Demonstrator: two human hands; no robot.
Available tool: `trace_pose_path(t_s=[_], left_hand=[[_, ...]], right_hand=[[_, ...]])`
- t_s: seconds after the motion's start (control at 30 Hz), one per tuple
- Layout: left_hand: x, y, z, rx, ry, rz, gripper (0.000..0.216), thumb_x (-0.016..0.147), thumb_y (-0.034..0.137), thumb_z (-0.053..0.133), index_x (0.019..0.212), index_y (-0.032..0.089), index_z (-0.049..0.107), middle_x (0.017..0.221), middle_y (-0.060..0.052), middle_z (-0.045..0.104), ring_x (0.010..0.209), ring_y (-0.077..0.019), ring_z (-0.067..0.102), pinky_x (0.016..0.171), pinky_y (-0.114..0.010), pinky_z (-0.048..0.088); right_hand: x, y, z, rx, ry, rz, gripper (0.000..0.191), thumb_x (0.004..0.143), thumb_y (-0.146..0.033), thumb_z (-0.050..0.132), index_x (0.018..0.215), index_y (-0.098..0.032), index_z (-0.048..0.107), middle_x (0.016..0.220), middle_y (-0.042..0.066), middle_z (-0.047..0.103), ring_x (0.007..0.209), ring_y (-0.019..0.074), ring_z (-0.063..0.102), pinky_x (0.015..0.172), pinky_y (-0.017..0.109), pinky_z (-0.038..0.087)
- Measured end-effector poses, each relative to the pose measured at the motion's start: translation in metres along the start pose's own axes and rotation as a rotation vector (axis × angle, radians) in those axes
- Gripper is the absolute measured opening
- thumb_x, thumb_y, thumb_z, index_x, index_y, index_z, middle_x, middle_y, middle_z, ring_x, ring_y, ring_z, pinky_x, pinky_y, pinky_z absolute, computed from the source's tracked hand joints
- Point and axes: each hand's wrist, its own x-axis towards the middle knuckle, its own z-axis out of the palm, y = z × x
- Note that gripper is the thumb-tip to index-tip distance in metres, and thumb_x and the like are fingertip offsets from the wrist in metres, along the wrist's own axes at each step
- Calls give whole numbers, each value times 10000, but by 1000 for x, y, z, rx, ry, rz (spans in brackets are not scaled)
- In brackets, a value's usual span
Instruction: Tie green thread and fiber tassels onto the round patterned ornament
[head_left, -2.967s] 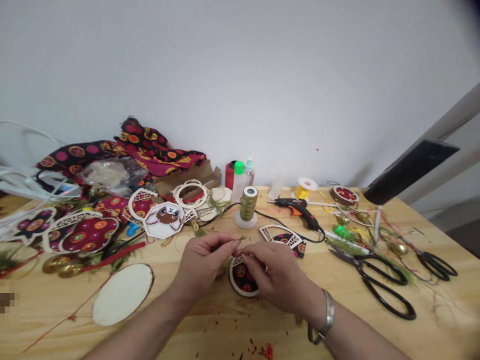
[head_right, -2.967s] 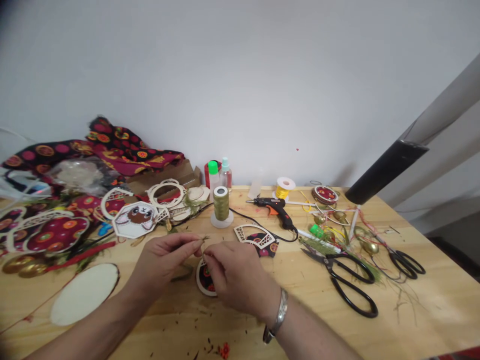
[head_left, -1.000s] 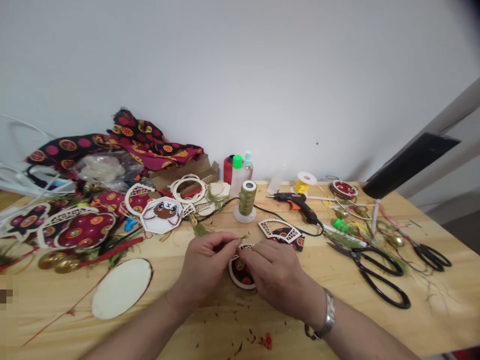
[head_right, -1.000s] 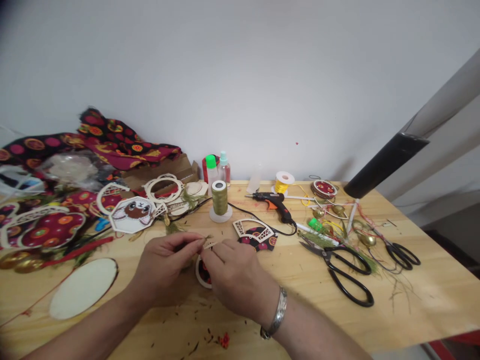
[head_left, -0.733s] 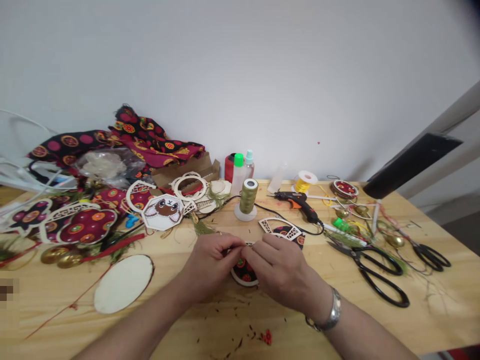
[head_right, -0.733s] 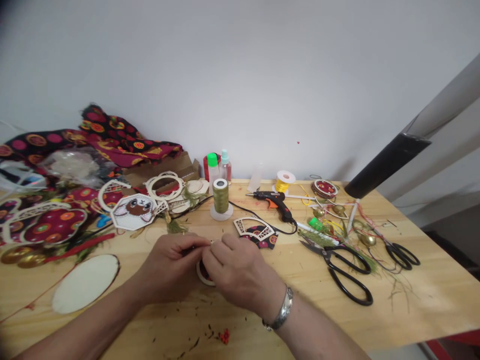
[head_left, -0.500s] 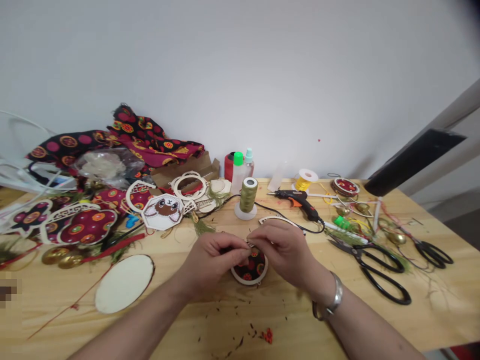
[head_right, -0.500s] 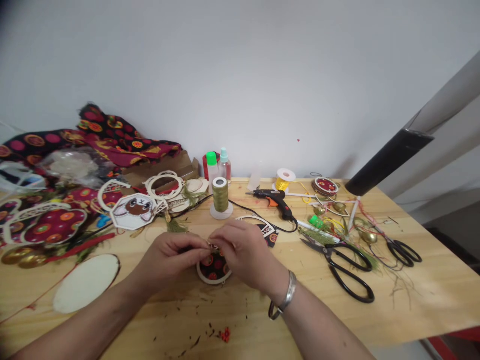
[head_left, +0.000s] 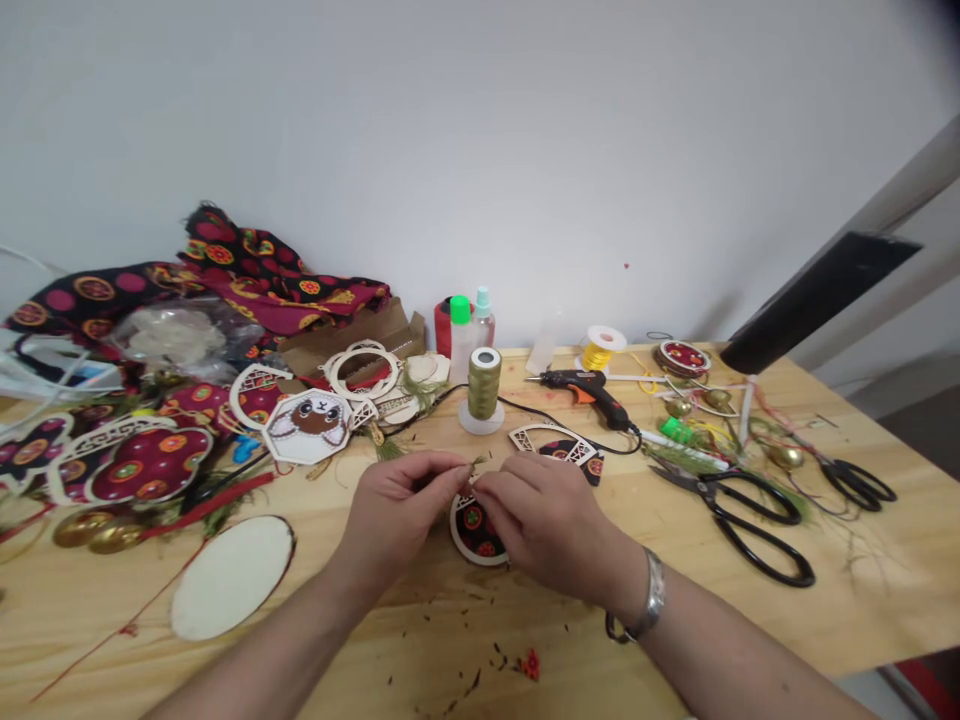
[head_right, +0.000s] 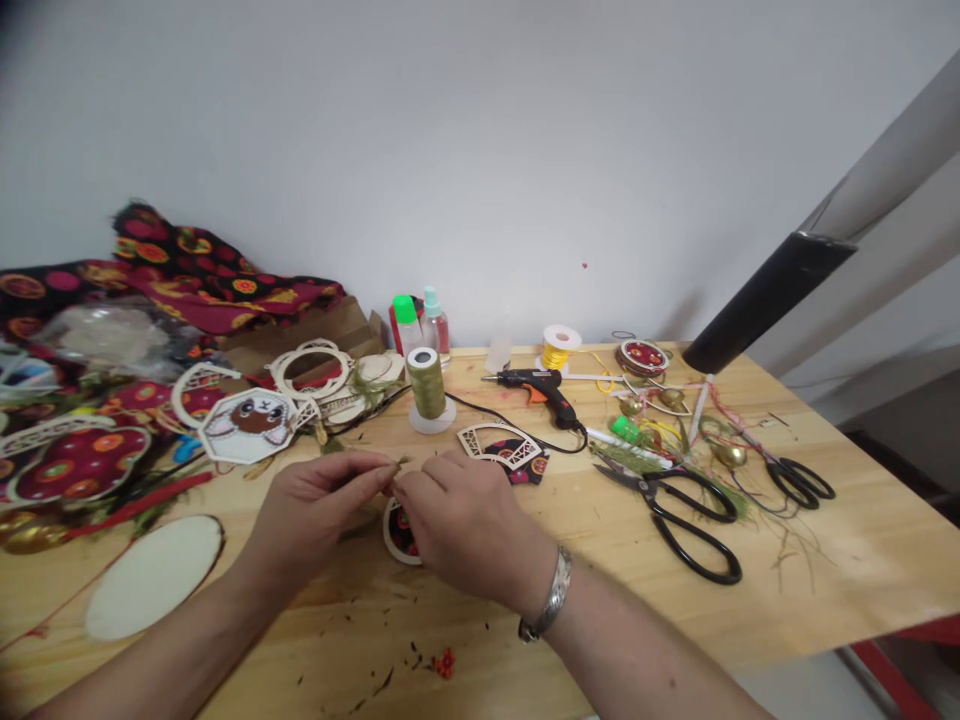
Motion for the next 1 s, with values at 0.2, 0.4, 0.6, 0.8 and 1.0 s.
trace_pose_path(t_s=[0.2,0.4,0.6,0.8,1.0], left_hand=[[0,1,1,163,-59,102,101,704,226,636,683,181,724,671,3,725,616,-146,623,585,-199,474],[-3,1,2,194,-41,136,101,708,214,631,684,181,723,663,5,724,600,-143,628,573,-191,471],[-4,-3,1,220,-94,177,125,742,220,608,696,179,717,677,-2,721,614,-143,623,578,-195,463],[-3,-1,-3,201,-310,229,165,781,195,569,736,179,726,686,-4,715,623,-138,612,570,-200,451],[-2,-1,-2,-56,-346,14,106,727,220,651,772,199,744,734,-13,734,670,-150,624,637,-221,479]], right_hand=[[1,0,-5,-198,-40,-168,190,871,-117,421,744,-144,560,702,34,526,621,153,404,544,297,297],[-3,-4,-5,-213,-51,-192,171,867,-114,420,752,-151,540,698,29,512,601,155,382,518,305,261],[-3,-7,-3,-176,-56,-208,163,856,-115,434,741,-149,544,667,20,515,591,148,388,520,296,261],[4,2,-12,-80,-72,-154,170,854,-107,444,752,-153,573,664,20,538,609,135,422,538,271,290],[11,14,-12,429,-12,173,112,824,-138,534,769,-164,628,670,2,611,627,97,523,602,211,394]])
